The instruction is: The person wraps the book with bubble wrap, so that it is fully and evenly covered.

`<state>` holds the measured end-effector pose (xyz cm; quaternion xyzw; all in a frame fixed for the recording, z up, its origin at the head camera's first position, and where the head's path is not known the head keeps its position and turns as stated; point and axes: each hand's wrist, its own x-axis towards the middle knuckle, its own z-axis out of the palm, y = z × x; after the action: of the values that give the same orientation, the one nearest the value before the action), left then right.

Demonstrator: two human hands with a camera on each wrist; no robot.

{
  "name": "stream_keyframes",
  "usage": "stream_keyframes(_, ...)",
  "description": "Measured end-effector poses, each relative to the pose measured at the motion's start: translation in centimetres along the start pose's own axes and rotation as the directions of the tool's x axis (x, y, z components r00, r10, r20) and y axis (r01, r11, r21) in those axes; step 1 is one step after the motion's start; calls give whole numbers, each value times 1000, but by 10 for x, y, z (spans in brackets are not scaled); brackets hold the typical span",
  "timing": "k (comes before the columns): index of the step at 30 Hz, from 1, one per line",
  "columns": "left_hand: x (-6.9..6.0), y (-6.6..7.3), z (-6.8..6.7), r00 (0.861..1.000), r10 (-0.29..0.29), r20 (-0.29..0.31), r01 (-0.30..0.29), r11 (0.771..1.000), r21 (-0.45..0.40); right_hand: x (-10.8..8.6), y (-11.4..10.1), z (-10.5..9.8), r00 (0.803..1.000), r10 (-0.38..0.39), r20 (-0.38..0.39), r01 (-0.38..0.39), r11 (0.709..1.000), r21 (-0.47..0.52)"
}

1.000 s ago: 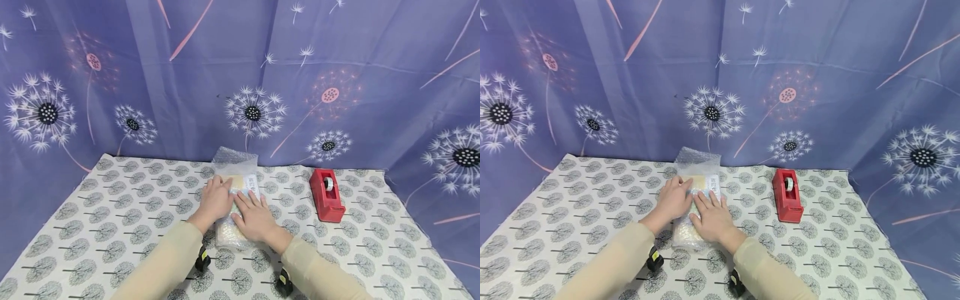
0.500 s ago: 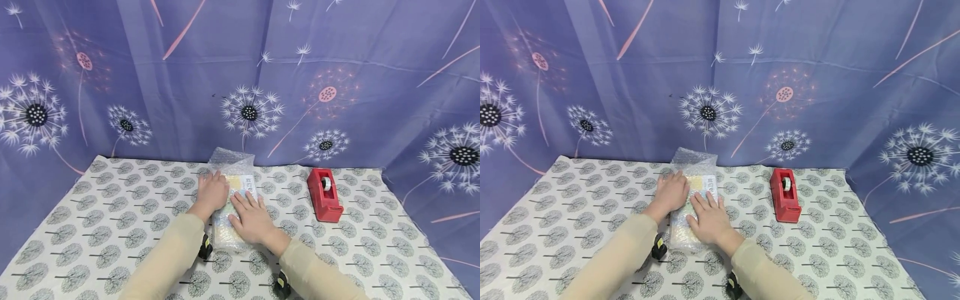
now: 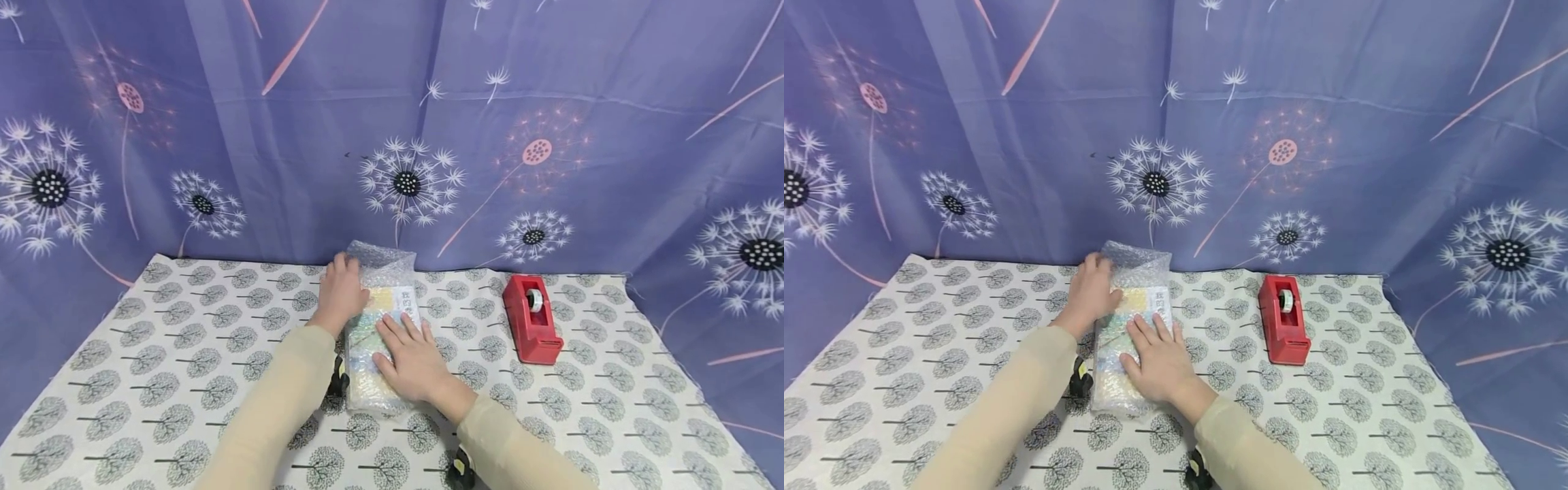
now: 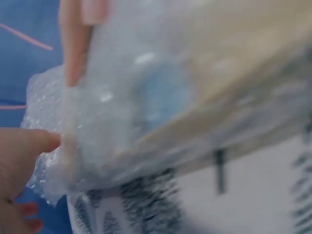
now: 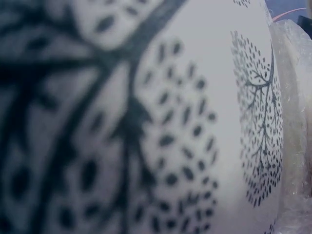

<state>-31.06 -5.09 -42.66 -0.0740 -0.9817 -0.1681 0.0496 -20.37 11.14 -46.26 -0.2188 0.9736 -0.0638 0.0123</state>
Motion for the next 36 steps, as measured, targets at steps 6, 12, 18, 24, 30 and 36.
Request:
stream_keyframes(6, 13, -6, -10, 990, -78, 118, 93, 987, -131, 0, -1, 0, 1000, 4, 1, -4, 1000, -7)
stream_keyframes(12, 20, -7, -15, 979, -83, 187, 131, 956, -262, -1, -2, -2, 1000, -2, -8, 2, 1000, 7)
stream_keyframes(18, 22, 0, -18, 986, -79, 146, 132, 905, -404, -1, -2, -3, 1000, 0, -26, 0, 1000, 14)
stream_keyframes(24, 21, 8, -20, 995, -58, 77, 87, 882, -464, 0, 0, 1, 1000, 1, -23, -1, 1000, 12)
stream_keyframes(30, 23, 14, -20, 999, 36, -7, -35, 900, -435, 1, 1, 3, 1000, 5, -14, -5, 1000, 7)
stream_keyframes(36, 20, 21, -22, 992, 128, 6, -121, 952, -281, 1, 1, 3, 1000, 13, -12, -13, 1000, 8)
